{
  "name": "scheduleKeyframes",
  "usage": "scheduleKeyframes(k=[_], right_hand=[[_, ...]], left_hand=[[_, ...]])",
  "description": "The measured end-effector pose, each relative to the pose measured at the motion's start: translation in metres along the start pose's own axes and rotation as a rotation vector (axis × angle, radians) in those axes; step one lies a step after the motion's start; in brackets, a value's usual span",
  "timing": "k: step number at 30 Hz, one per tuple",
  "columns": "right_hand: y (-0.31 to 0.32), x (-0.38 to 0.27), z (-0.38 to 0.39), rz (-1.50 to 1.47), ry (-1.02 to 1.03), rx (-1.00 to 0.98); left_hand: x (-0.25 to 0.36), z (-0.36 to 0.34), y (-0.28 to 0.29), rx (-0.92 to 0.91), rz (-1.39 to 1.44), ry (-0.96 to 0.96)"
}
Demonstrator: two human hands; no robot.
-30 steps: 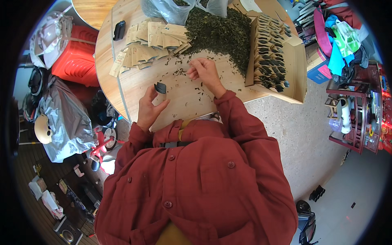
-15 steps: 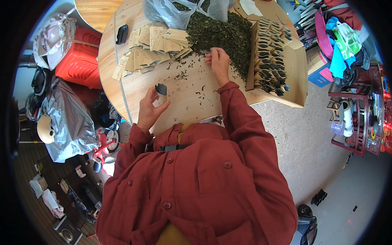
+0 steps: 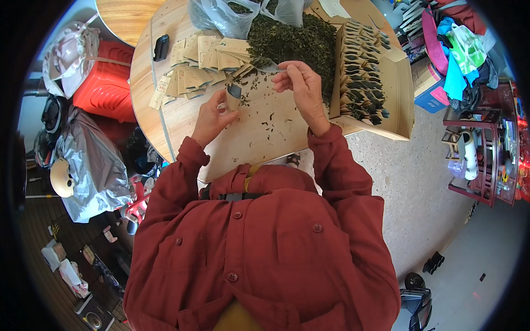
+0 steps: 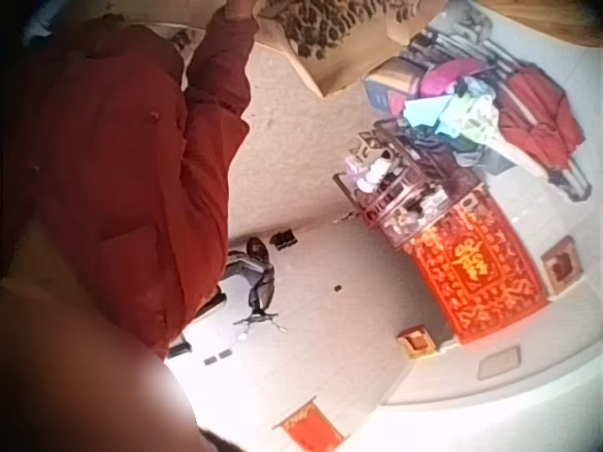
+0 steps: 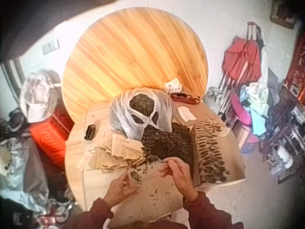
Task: Rolling dried herbs into paper tubes to create herbal products.
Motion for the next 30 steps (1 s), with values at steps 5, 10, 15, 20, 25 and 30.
scheduleKeyframes(k=[5,10,15,20,25,30], right_hand=[[-0.019,-0.016,0.014,0.082,-0.08,-0.132],[-0.031,-0.012,0.017,0.245,-0.128,-0.266],[-0.052,-0.017,0.014,0.521,-0.105,-0.386],[-0.077,-0.014,0.02,0.955,0.465,-0.58],[-0.084,-0.031,0.026,1.014,0.644,-0.541],[-0.028,-0.018,0.023,0.748,0.169,-0.153]], left_hand=[[0.006,-0.001,0.001,0.018,-0.004,-0.03],[0.007,0.003,0.003,-0.066,-0.031,0.053],[0.008,0.007,0.008,0.002,-0.077,0.016],[0.01,0.008,0.007,0.03,-0.147,-0.009],[0.011,0.009,0.006,0.022,-0.153,-0.01],[0.004,0.011,0.001,0.009,-0.136,0.013]])
Point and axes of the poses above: each hand's wrist, its own z-axis away from the middle knuckle, its own y-axis out of the back of the hand, x = y × z, the point moved 4 cm from there along -z, towards the middle knuckle, and after that the axes turned 11 degrees about -z, right-handed, at the moved point
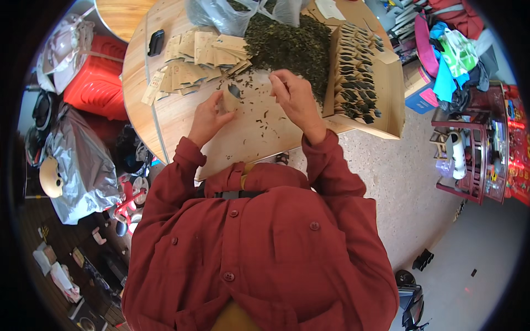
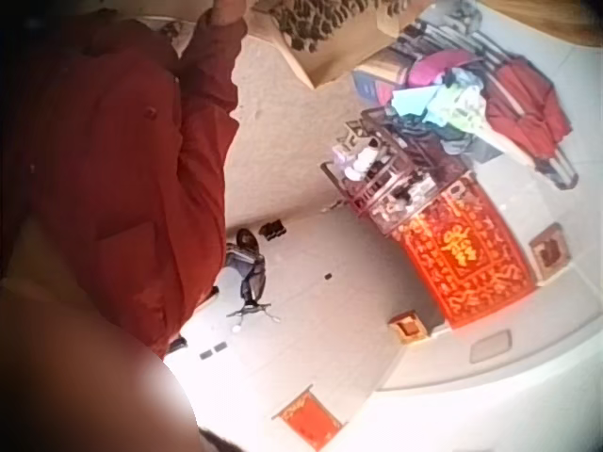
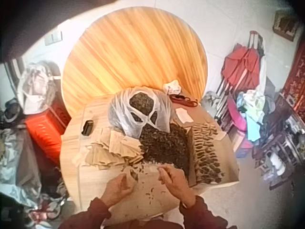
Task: Rolling dried herbs into paper tubes to create herbal products.
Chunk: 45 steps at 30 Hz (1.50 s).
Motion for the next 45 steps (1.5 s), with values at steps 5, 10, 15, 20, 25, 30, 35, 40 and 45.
scheduleKeyframes(k=[5,10,15,20,25,30,35,40,45], right_hand=[[0.016,0.065,0.038,-0.062,-0.306,0.22],[0.035,0.087,0.038,0.426,-0.311,0.309],[0.038,0.107,0.02,0.525,-0.154,0.419],[0.038,0.118,0.009,0.429,-0.125,0.454],[0.034,0.108,0.013,0.063,-0.029,0.513],[0.027,0.084,0.017,-0.131,0.02,0.451],[0.018,0.04,0.026,-0.356,0.023,0.322],[0.006,0.016,0.03,-0.375,-0.033,0.091],[0.003,0.007,0.019,-0.153,-0.03,-0.053]], left_hand=[[0.001,0.002,-0.008,-0.037,0.053,0.001],[0.005,0.0,-0.011,-0.081,0.058,0.016],[0.01,0.001,-0.009,-0.094,0.057,0.017],[0.01,0.001,-0.01,-0.053,0.076,-0.007],[0.015,-0.005,-0.009,-0.028,0.075,-0.031],[0.021,-0.015,-0.011,-0.083,0.026,-0.031],[0.021,-0.023,-0.014,-0.05,-0.003,-0.071],[0.025,-0.024,-0.012,-0.077,-0.003,-0.019],[0.021,-0.022,-0.01,0.017,-0.027,-0.104]])
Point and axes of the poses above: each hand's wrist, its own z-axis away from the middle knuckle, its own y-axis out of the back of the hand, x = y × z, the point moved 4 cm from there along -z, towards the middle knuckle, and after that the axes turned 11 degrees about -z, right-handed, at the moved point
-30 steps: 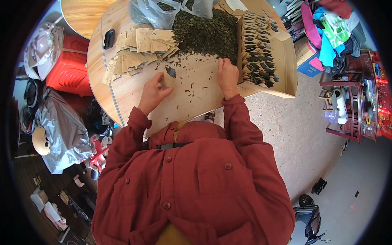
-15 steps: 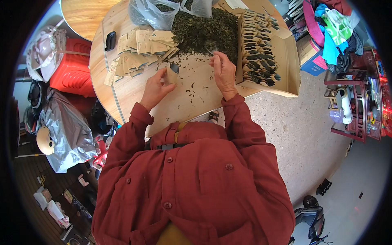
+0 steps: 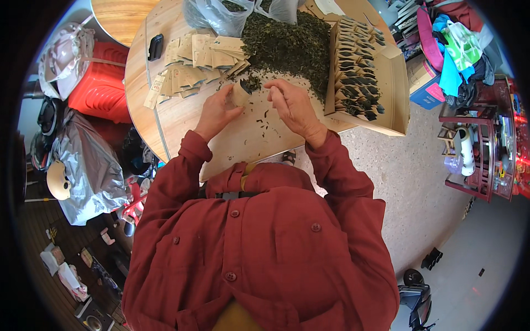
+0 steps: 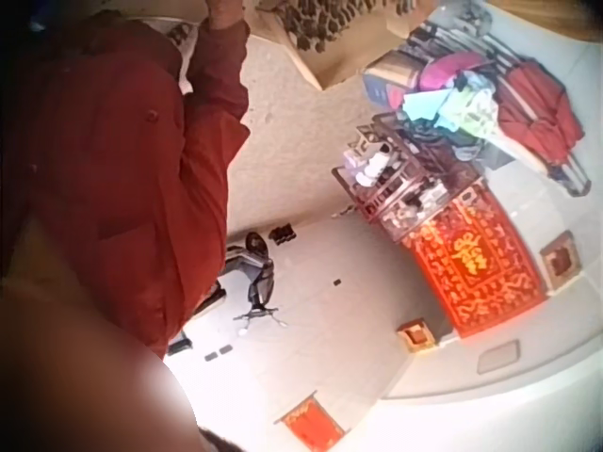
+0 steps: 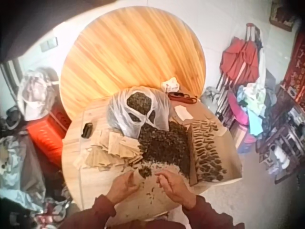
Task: Rolling dried herbs into paper tubes to create herbal products.
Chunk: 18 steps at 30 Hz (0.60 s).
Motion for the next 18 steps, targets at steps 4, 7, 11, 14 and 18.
scheduleKeyframes(k=[4,7,11,14,18], right_hand=[[-0.009,-0.018,-0.012,0.33,0.265,-0.114],[-0.023,-0.025,-0.019,0.461,0.394,-0.24],[-0.036,-0.032,-0.026,0.593,0.402,-0.417],[-0.031,-0.042,-0.029,0.689,0.421,-0.38],[-0.004,-0.034,-0.032,0.446,0.284,-0.089]], left_hand=[[-0.005,0.002,-0.001,0.007,-0.072,-0.008],[-0.007,0.002,-0.004,0.006,-0.049,-0.002],[-0.008,0.004,-0.004,0.021,-0.047,-0.013],[-0.011,0.006,-0.003,-0.004,-0.003,0.024],[-0.016,0.008,-0.006,-0.086,0.232,0.102]])
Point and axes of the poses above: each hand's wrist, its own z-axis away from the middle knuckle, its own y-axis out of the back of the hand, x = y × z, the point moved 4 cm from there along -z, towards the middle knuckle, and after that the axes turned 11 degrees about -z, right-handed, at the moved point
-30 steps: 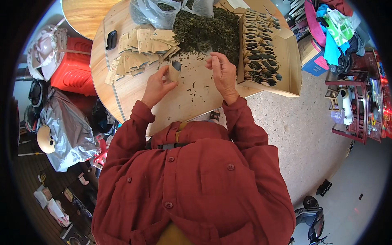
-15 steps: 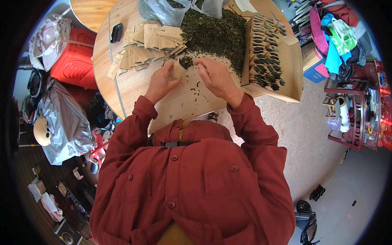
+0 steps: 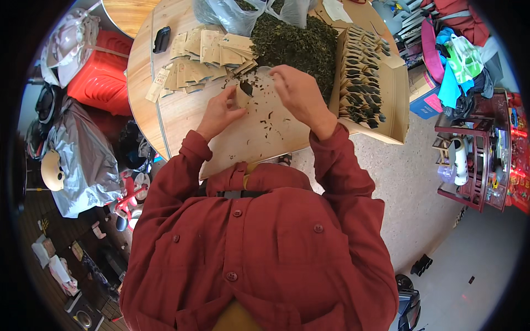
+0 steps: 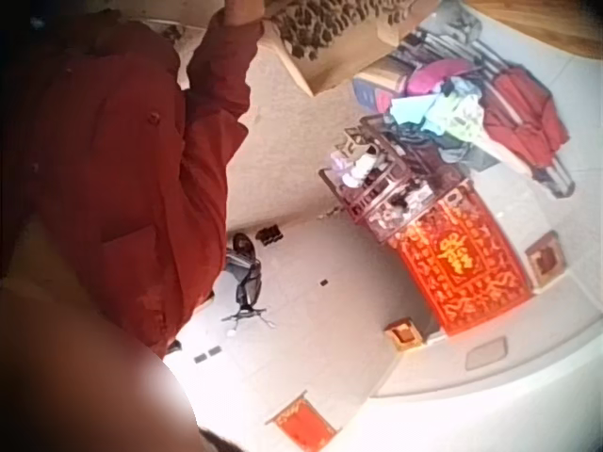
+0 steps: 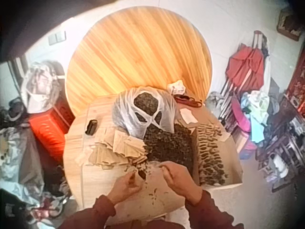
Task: Rolling dried herbs into paper tubes to create herbal products.
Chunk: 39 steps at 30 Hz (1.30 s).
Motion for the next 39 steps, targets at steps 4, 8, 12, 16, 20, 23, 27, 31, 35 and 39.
scheduleKeyframes(k=[4,8,12,16,20,23,27,31,35,39], right_hand=[[-0.015,0.07,0.033,-0.546,-0.488,0.128],[-0.032,0.1,0.061,-0.797,-0.693,0.205],[-0.032,0.115,0.052,-0.772,-0.774,0.363],[-0.022,0.136,0.04,-0.584,-0.682,0.58],[-0.025,0.15,0.032,-0.551,-0.627,0.633],[-0.026,0.15,0.032,-0.598,-0.601,0.633],[-0.023,0.133,0.036,-0.8,-0.491,0.613],[-0.008,0.095,0.031,-0.901,-0.399,0.534],[0.003,0.061,0.027,-0.926,-0.382,0.433],[-0.005,0.038,0.022,-0.719,-0.356,0.19]], left_hand=[[-0.001,0.003,-0.006,-0.014,0.48,-0.015],[-0.015,0.005,-0.008,-0.053,0.45,0.045],[-0.012,0.005,-0.005,-0.017,0.341,0.025],[-0.001,0.007,0.001,-0.011,0.202,0.021],[-0.001,0.009,-0.003,-0.025,0.256,0.022],[-0.001,0.008,-0.005,-0.018,0.326,0.028],[-0.006,0.001,-0.01,0.021,0.271,0.018],[-0.01,-0.009,-0.013,0.02,0.201,0.011],[-0.013,-0.016,-0.013,-0.026,0.159,0.053],[-0.009,-0.019,-0.015,-0.037,0.099,-0.022]])
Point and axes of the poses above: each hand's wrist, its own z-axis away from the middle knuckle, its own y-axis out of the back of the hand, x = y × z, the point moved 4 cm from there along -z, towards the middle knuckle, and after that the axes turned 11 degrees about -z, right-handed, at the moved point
